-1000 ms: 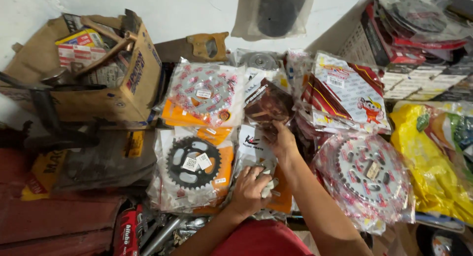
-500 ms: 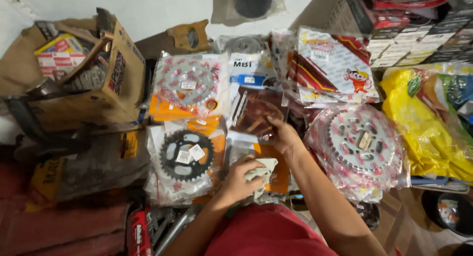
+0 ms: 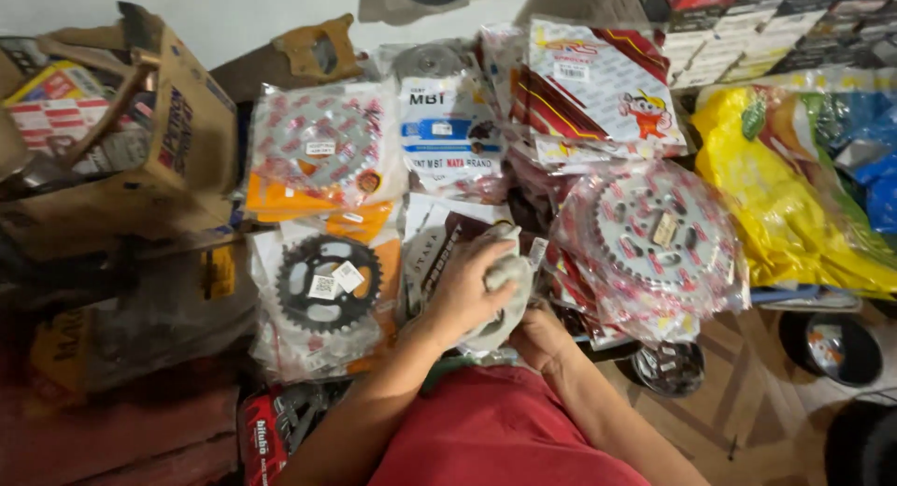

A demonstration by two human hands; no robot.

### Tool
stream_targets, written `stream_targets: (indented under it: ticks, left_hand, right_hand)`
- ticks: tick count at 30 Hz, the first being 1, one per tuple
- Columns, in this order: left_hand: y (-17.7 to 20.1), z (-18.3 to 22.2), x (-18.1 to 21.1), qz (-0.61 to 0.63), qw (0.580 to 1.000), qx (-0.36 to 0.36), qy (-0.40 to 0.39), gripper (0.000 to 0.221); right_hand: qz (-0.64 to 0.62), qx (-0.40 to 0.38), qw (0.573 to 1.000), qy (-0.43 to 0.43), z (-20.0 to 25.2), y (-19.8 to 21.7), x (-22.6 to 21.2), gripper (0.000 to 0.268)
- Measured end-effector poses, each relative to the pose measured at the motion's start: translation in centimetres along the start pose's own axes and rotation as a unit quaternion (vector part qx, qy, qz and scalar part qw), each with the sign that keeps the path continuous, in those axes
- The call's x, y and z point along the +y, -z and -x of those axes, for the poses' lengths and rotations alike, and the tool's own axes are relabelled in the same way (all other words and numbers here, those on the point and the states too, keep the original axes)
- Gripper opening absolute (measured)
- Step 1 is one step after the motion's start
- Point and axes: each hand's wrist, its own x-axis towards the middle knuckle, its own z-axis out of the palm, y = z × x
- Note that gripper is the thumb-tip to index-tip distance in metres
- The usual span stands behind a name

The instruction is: Organizing and cleaning motorcycle sprockets in a storage area

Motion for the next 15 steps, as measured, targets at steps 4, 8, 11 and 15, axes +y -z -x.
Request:
stream_targets:
  ticks: [4,8,11,15]
  left_hand:
    - [-2.7,2.2,-1.8,-0.082,0.992,-0.095,-0.001,0.052]
    - [-2.1,4.2,-3.6,-0.176,0.975,-0.13,-0.026,0.053]
    - [-0.1,4.7,-4.3,-0.234,0.963,-0.132,-0.003,0.046]
    - [1.2,2.9,-6.9,-0.351,0.933,-0.069,0.037,0.044]
  right_hand:
    - [-0.003,-0.015,1.0,0.004,-1.7,1.2,1.3,0.015]
    - [-0.011,-0.037,0.999,0.01,-2.9,2.0,2.2,0.021]
    - [-0.012,-0.038,0.999,0.011,-3.0,2.1,2.5,0.021]
    - [0.031,-0.034,0.999,0.011,-2.8,1.6,2.5,0.016]
